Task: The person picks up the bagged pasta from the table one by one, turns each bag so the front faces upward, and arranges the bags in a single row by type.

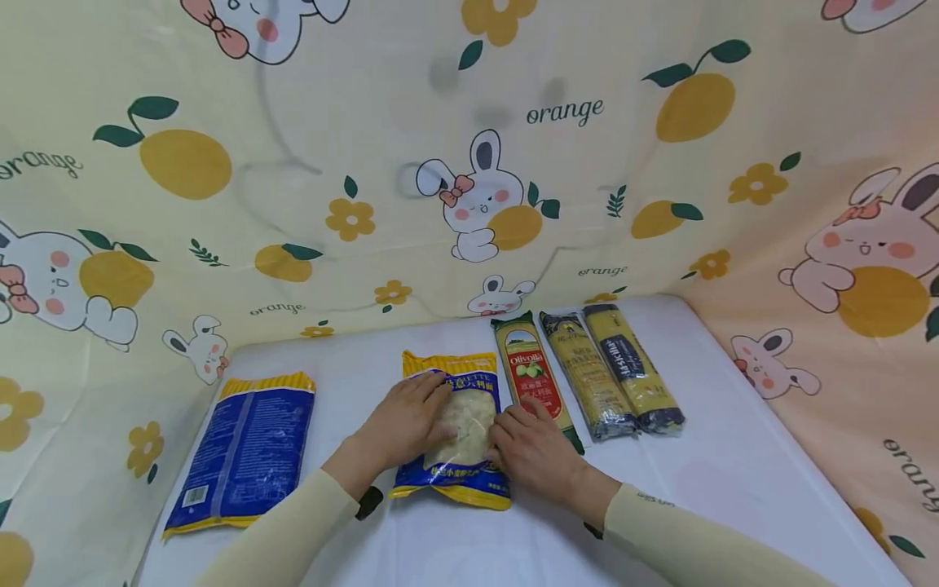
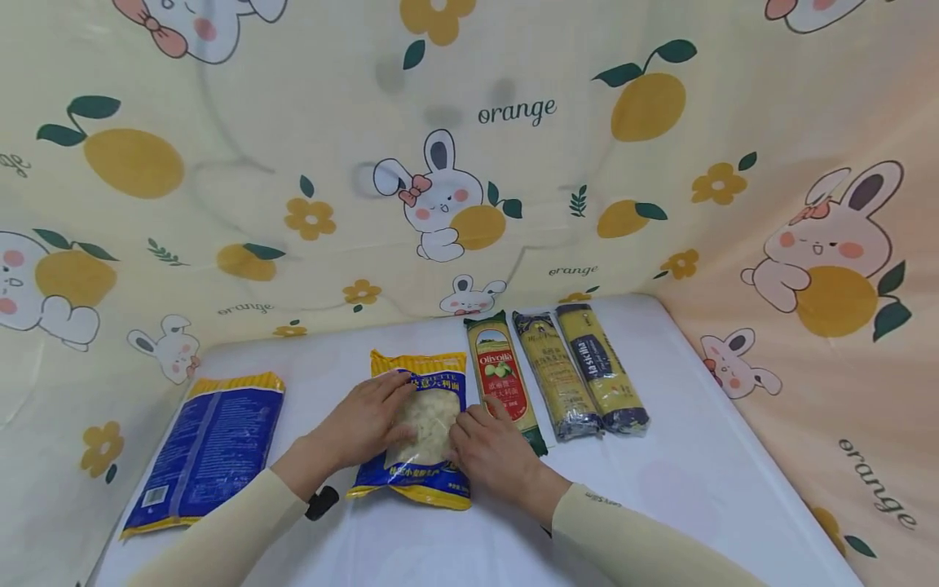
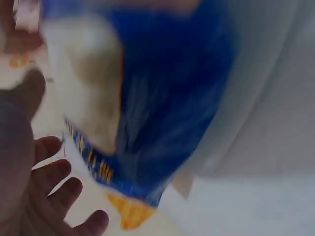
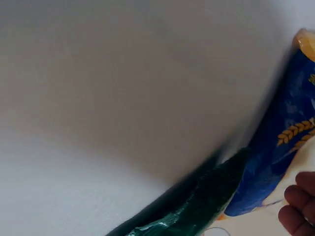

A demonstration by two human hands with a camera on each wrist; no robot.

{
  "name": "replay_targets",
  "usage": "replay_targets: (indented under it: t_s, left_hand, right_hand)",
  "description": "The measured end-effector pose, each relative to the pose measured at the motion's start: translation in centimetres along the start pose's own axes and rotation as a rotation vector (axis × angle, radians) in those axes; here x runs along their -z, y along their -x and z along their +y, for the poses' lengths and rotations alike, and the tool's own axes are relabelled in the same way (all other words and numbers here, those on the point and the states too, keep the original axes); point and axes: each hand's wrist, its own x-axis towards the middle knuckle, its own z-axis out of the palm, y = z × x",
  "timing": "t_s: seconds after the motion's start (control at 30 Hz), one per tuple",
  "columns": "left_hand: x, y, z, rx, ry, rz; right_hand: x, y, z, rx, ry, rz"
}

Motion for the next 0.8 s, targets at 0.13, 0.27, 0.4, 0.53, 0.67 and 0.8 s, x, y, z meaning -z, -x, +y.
replay_targets:
  t_s: [0.13,0.27,0.4,0.53,0.67,0.8]
  left_hand:
    - [-1.1,1.7,1.2,-0.043,0.012,-0.119]
    - [-2.3,3.1,1.2,-0.021,0.008,-0.171]
    - [-3.2,4.0,0.6,0.034,0.005,-0.215]
    - [-3.7,4.2,0.3,0.042,0.026,-0.228]
    - [-4.2,4.1,0.7,0.043,0.034,-0.228]
    - [-4.6,3.6,1.1,0.05,0.032,-0.209]
  right_hand:
    - [0.0,-0.6,-0.2,-0.09,-0.016,-0.075]
    - [-0.5,-2.1,-0.8,-0.055,-0.012,-0.189]
    - [-0.9,-3.5,-1.3,-0.01,-0.009,-0.28]
    - [-0.8,-3.9,-1.1,-0.021,-0.016,-0.329]
    - [-1.2,-3.7,-0.4,-0.02,-0.023,-0.326]
    - [-1.4,-3.5,0.2,-0.028,-0.034,-0.31]
